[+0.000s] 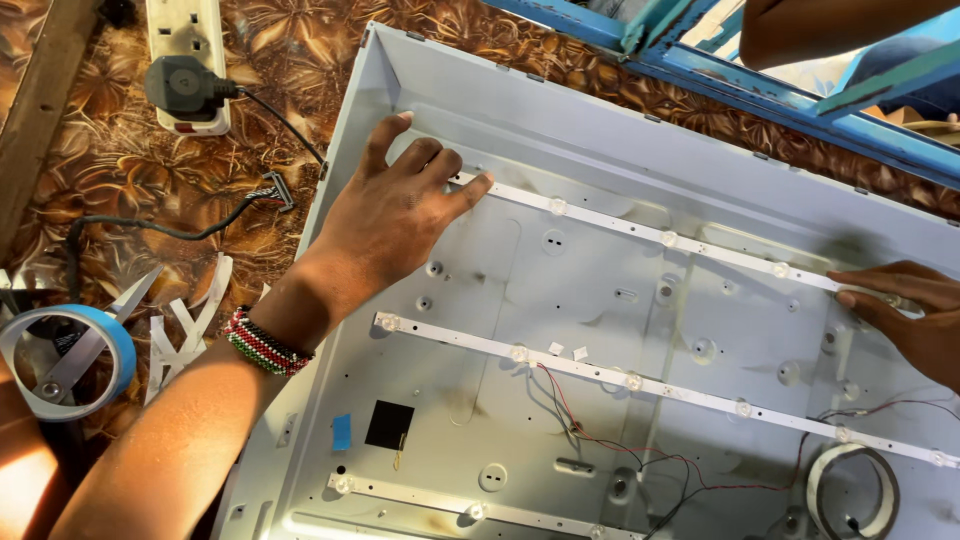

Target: The person installs LED light strips inside a white appliance casing. They peel the backing from the adhesive strips and press them onto the interior surface, then connect wires between the strips.

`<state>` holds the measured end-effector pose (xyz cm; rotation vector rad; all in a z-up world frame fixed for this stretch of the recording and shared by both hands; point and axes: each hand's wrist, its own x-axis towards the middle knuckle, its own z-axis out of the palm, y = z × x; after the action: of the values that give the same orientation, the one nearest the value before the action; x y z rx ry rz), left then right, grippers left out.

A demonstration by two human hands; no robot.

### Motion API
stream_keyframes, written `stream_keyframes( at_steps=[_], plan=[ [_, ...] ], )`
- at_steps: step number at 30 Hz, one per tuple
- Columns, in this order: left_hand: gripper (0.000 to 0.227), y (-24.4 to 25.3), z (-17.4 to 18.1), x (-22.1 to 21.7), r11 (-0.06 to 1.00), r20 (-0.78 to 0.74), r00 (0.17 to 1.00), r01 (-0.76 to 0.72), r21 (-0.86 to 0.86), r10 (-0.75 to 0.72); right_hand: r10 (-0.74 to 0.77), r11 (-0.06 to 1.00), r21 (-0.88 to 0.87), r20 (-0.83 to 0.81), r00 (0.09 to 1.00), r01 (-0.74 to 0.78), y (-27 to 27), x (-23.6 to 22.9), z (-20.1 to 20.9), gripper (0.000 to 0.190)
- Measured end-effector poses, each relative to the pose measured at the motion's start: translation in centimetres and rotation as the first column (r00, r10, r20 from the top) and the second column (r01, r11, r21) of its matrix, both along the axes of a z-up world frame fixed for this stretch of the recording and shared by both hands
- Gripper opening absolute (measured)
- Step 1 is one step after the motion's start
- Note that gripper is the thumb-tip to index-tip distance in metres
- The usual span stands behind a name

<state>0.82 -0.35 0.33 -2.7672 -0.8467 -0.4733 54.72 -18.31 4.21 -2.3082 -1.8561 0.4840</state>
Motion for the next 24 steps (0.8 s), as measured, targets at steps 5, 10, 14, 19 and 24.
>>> stream_keyframes(
  at_steps=[5,10,14,19,24],
  plan=[
    [0.068,0.0,-0.1,0.2,0.999,-0.114,0.993,0.033,0.0,-0.032,-0.001,1.0,-0.002,0.006,1.0,0.001,-0.2,-0.4,0.5,0.023],
    [0.076,-0.2,-0.2,0.3,0.997,-0.085,0.994,0.072,-0.025,-0.074,0.008,0.998,0.068,-0.09,0.996,-0.002,-0.5,-0.8,0.8,0.021],
    [0.081,-0.2,-0.2,0.6,0.998,-0.133,0.989,0.063,-0.019,-0.065,0.107,0.986,0.133,-0.077,0.991,-0.096,-0.7,-0.5,0.5,0.022],
    [0.081,-0.2,0.2,0.8,0.995,-0.131,0.987,0.09,-0.033,-0.093,0.102,0.989,0.114,-0.108,0.989,-0.089,-0.7,0.1,-0.2,0.025],
    [0.08,-0.2,0.3,0.9,0.997,-0.215,0.975,0.074,0.034,-0.065,0.064,0.996,0.077,-0.128,0.99,-0.054,-0.6,0.4,-0.6,0.023]
  ],
)
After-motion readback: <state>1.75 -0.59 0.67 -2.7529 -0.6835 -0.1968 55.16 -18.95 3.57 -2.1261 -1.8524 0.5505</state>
